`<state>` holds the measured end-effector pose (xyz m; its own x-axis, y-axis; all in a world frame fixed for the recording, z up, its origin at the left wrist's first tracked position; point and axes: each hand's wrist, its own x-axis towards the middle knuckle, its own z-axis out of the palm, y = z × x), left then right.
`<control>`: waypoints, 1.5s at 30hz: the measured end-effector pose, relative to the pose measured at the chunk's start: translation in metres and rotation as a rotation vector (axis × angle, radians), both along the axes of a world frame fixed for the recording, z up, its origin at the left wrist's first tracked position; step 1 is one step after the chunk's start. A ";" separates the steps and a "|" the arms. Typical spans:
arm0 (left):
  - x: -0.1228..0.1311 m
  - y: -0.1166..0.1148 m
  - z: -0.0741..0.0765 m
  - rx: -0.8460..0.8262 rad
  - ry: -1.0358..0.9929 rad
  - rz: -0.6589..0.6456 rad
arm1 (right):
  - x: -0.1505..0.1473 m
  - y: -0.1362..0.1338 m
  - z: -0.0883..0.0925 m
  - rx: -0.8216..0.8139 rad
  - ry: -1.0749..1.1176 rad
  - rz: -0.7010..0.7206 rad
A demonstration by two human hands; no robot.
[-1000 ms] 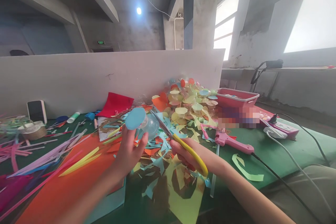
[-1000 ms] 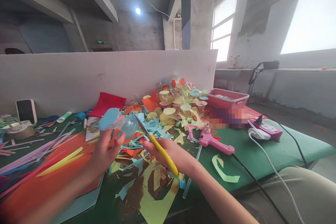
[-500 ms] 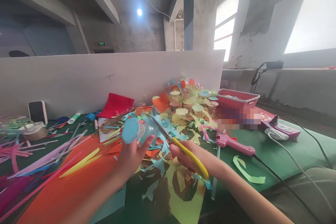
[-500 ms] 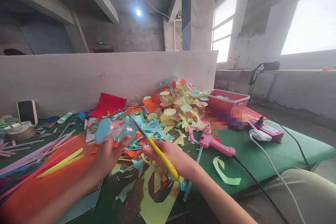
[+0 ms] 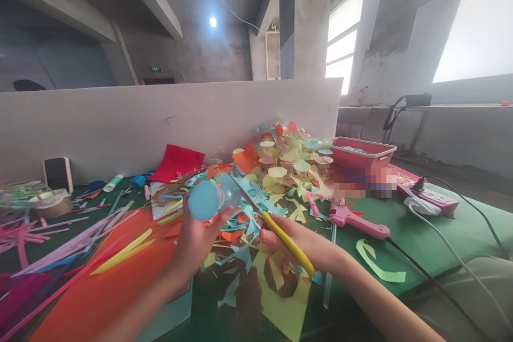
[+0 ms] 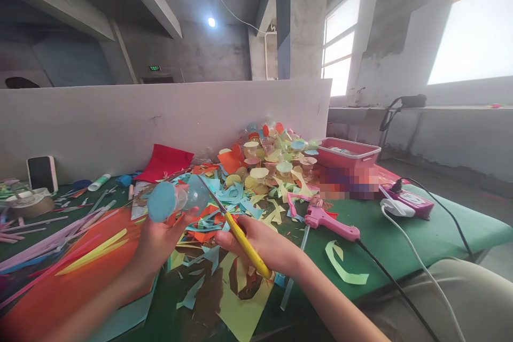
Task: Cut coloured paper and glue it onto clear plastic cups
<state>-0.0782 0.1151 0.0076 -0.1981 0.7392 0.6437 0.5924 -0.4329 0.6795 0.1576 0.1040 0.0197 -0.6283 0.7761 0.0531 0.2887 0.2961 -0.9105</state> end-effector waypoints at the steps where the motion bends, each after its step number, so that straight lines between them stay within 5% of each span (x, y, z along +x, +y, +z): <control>1: -0.001 0.000 0.000 0.013 0.011 0.001 | 0.000 0.000 0.000 -0.003 0.004 0.002; 34: 0.001 0.000 0.002 0.014 0.032 0.004 | -0.004 0.003 -0.006 -0.047 -0.009 -0.116; 45: -0.002 0.001 0.004 0.048 0.065 -0.032 | 0.000 0.005 -0.007 0.023 0.008 -0.007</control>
